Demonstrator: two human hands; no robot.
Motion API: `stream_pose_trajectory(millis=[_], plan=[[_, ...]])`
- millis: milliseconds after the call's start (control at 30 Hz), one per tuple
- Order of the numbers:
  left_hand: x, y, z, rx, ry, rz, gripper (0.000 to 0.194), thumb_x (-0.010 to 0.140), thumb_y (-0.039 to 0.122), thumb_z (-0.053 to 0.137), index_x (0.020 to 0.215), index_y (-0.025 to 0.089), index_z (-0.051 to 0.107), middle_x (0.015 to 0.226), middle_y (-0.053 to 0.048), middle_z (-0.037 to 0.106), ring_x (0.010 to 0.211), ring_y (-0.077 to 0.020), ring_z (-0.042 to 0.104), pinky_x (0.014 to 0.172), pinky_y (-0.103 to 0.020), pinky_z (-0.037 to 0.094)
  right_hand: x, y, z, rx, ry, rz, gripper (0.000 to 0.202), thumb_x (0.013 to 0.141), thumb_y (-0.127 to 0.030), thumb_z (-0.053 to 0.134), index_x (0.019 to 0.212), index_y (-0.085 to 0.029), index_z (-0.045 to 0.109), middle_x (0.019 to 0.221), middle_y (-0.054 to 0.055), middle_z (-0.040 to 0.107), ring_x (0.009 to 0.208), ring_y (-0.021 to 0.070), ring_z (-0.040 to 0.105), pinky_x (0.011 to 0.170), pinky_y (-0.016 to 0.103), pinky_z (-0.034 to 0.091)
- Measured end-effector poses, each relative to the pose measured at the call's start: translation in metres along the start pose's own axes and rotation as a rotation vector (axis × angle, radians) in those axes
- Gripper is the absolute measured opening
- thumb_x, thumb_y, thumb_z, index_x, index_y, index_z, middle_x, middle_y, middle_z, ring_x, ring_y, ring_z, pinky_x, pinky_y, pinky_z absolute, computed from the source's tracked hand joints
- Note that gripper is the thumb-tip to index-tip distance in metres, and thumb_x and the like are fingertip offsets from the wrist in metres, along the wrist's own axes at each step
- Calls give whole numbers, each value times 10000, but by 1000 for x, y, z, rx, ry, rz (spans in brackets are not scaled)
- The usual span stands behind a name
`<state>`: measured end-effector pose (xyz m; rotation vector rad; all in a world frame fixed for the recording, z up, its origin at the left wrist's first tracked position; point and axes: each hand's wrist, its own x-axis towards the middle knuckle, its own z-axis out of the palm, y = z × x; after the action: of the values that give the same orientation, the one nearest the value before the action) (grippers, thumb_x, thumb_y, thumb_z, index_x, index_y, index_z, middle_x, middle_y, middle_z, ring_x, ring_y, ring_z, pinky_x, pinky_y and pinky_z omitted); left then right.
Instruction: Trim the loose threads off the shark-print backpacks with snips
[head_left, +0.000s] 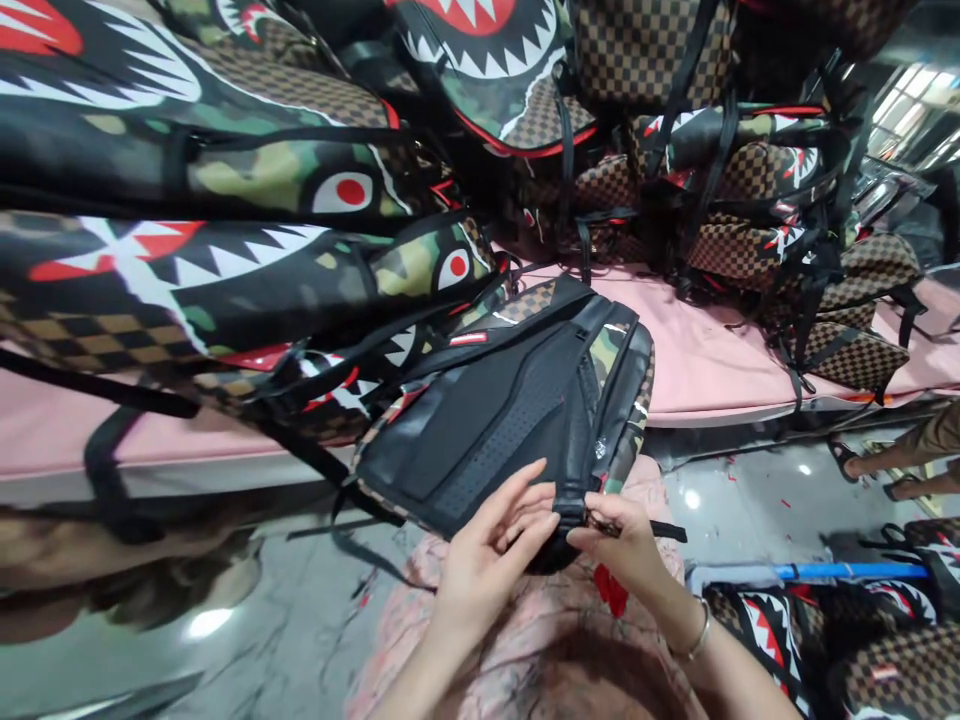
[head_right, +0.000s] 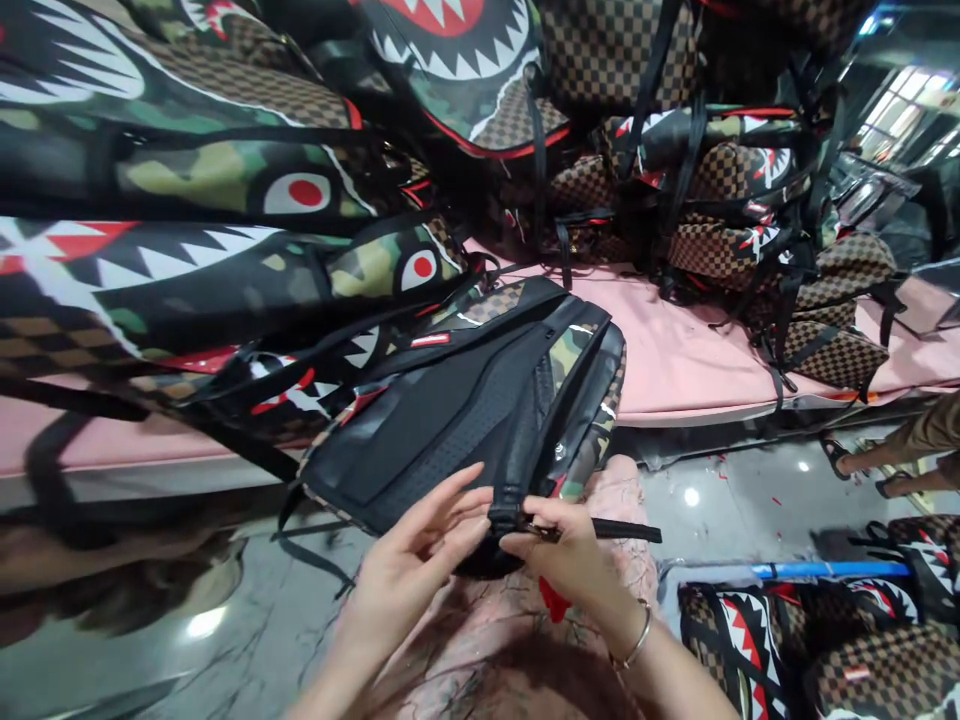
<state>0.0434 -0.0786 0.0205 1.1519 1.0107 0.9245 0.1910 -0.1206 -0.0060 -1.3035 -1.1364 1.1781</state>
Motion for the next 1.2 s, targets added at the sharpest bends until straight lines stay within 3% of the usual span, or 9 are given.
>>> stream_pose_trajectory(millis=[100, 233, 333, 433, 667, 800, 933, 1033, 1200], plan=[[8, 2, -7, 71, -35, 38, 413, 638, 333, 699, 1021, 186, 654, 926, -79, 696, 814, -209, 653, 800, -332, 518, -1, 3, 2, -89, 57, -93, 117, 714, -287, 634, 773, -195, 673, 643, -10, 572, 576, 124, 476, 552, 237, 411], [21, 7, -13, 315, -86, 250, 227, 667, 317, 672, 869, 223, 717, 886, -63, 701, 799, -196, 643, 794, -306, 506, 1, 2, 1, -255, 51, -238, 110, 770, -242, 563, 742, -197, 660, 621, 1, 564, 571, 129, 475, 562, 251, 406], [28, 12, -13, 485, -154, 394, 174, 707, 310, 629, 841, 254, 725, 865, -38, 708, 852, -188, 629, 830, -295, 481, 2, -1, -4, -357, 33, -354, 172, 805, -216, 500, 692, -184, 626, 591, 3, 524, 554, 124, 454, 525, 239, 373], [32, 16, -11, 565, -208, 440, 180, 738, 314, 590, 850, 258, 721, 832, -22, 711, 854, -177, 621, 819, -278, 478, 3, -4, -11, -450, -15, -422, 151, 806, -197, 498, 702, -186, 607, 592, -2, 507, 548, 119, 445, 516, 232, 355], [34, 18, 0, 529, -201, 402, 158, 747, 310, 565, 695, 225, 687, 715, -4, 674, 741, -150, 602, 707, -232, 461, 4, -13, -12, -634, -75, -398, 140, 756, -101, 501, 753, -194, 605, 597, -19, 515, 549, 114, 455, 524, 228, 335], [28, 11, 9, 422, -14, 350, 167, 740, 282, 536, 623, 199, 623, 666, 3, 628, 713, -147, 574, 700, -233, 442, -1, -24, -9, -584, -8, -338, 181, 768, -130, 513, 919, -202, 580, 766, 6, 603, 681, 135, 535, 608, 234, 397], [23, 4, 15, 234, 119, 184, 137, 721, 279, 534, 634, 181, 575, 664, 10, 590, 656, -133, 542, 657, -225, 437, -7, -31, -24, -571, 132, -323, 233, 845, -269, 489, 1062, -186, 492, 854, 37, 599, 727, 150, 557, 650, 261, 431], [23, 2, 16, 167, 140, 109, 139, 696, 291, 559, 621, 174, 561, 639, 19, 557, 614, -121, 506, 614, -214, 419, -7, -35, -40, -786, 173, -453, 173, 886, -296, 441, 949, -175, 546, 827, 64, 606, 757, 171, 555, 680, 286, 416], [23, 6, 18, 158, 124, 94, 150, 685, 298, 557, 601, 174, 559, 615, 23, 538, 592, -116, 482, 579, -209, 405, -1, -53, -43, -1162, 44, -539, 277, 916, -344, 380, 921, -162, 589, 751, 68, 596, 732, 176, 531, 671, 283, 374]])
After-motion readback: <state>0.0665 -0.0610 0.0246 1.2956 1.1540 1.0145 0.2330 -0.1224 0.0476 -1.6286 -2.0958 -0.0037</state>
